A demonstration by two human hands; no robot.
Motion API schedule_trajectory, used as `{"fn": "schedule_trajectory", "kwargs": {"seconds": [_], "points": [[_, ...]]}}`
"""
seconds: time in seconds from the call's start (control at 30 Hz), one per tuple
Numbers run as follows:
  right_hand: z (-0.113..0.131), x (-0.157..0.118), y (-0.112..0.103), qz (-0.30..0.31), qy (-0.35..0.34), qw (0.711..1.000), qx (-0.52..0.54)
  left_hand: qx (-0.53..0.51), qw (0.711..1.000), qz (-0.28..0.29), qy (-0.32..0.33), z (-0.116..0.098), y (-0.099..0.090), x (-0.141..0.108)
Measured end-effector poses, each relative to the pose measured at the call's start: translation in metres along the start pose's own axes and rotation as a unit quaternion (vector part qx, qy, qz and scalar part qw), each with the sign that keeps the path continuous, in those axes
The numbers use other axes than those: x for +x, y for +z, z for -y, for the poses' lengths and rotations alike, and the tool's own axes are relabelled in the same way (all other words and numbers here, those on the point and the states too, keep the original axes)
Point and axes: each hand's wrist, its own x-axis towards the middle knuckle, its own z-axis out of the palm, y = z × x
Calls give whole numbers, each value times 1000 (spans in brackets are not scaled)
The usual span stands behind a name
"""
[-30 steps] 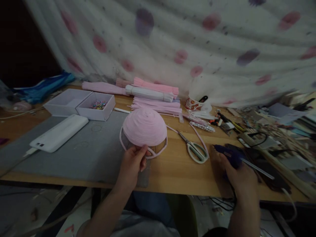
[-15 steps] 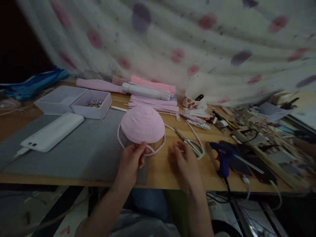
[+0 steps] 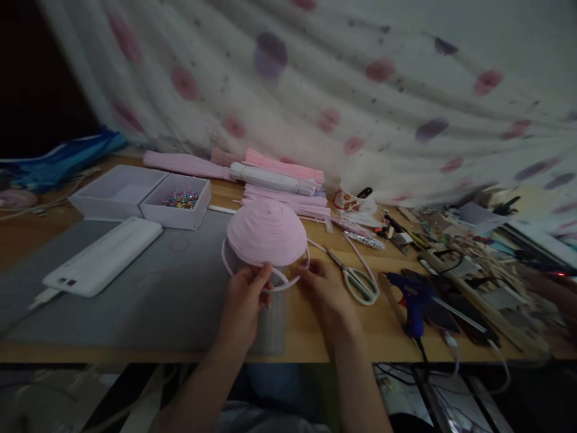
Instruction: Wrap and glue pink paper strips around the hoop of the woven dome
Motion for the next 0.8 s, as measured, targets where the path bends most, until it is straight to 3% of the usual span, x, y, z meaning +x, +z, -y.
{"fn": "schedule_trajectory", "kwargs": {"seconds": [0.33,0.8], "points": [[52,-32,-5,19,-17,999,41,-41,999,16,-31,-26,-16,-10],[59,-47,2,18,-45,997,55,-82,996,15,27,-25,-14,-17]]}}
